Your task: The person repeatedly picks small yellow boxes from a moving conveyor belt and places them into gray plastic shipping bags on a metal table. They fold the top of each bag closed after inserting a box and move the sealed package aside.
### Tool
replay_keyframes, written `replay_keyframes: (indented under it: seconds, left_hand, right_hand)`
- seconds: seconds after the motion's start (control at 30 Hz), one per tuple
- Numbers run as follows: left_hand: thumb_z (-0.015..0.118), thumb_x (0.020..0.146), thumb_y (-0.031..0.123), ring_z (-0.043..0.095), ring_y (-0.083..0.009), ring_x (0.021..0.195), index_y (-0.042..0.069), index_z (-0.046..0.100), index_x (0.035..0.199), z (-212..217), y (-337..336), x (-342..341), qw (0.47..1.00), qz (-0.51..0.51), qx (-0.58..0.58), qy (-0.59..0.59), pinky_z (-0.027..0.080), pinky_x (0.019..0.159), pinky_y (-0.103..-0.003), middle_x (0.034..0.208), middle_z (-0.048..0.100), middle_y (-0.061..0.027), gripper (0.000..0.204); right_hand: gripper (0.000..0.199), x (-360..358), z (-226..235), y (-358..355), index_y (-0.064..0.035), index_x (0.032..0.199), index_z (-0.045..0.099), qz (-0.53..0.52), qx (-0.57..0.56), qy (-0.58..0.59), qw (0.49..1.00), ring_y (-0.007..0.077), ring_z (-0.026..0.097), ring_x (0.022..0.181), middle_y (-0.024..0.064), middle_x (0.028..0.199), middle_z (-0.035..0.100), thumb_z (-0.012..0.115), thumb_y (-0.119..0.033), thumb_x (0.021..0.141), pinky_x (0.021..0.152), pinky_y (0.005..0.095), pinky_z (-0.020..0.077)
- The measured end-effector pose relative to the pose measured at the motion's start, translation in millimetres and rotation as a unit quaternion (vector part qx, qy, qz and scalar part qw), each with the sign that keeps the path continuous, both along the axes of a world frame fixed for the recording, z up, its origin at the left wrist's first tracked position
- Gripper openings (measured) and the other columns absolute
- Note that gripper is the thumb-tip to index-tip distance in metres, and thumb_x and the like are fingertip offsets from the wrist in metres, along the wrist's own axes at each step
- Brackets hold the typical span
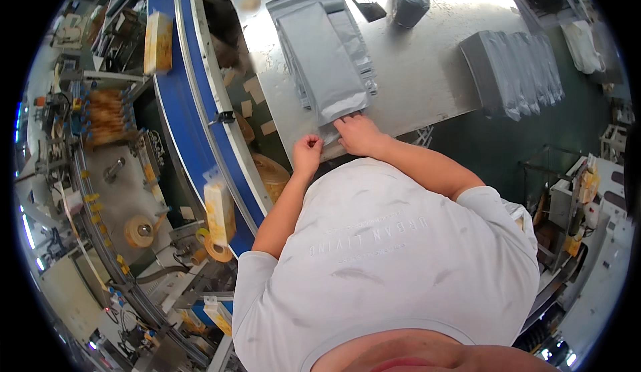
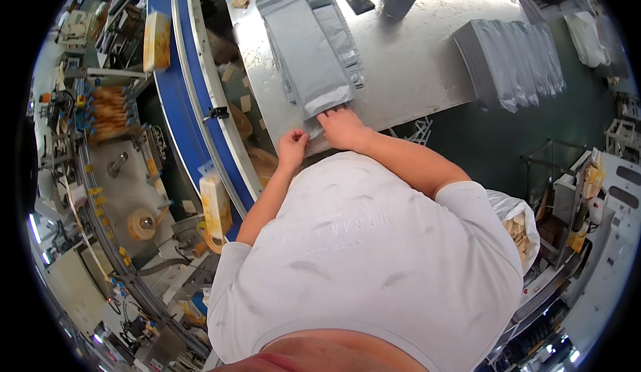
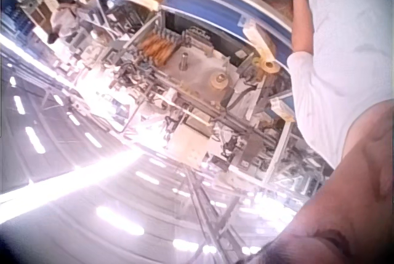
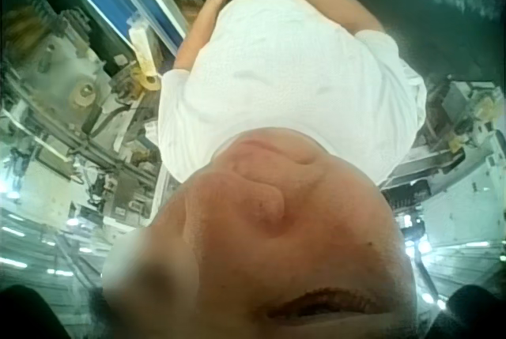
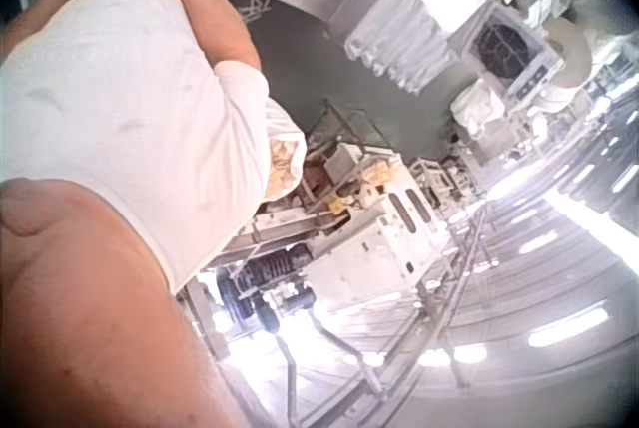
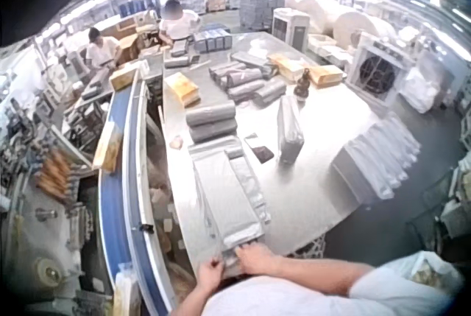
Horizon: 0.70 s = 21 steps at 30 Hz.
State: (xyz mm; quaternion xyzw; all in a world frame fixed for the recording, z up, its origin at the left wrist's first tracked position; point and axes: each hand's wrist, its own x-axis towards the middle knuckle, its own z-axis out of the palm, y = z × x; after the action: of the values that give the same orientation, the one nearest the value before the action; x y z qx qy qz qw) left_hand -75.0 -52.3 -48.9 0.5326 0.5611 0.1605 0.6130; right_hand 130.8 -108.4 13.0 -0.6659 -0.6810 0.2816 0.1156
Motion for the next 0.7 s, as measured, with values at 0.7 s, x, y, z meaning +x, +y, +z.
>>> replay_keyframes:
  seconds: [0.7]
  left_hand:
    - [0.073,0.083,-0.002,0.069,-0.0223,0.097,0.003,0.07,0.116,3.8,-2.9,-26.6,0.991,-0.085,0.104,-0.007,0.056,0.088,-0.037,0.106,0.071,-0.0121,0.034]
  right_hand:
    - [0.02,152.8,-37.5,-225.4,-0.0081,0.103,0.074,-0.017,-0.421,-0.217,0.881,0.0366,0.073,0.104,0.0166,0.108,0.075,0.068,-0.017,0.086,0.089,0.0499,0.0602]
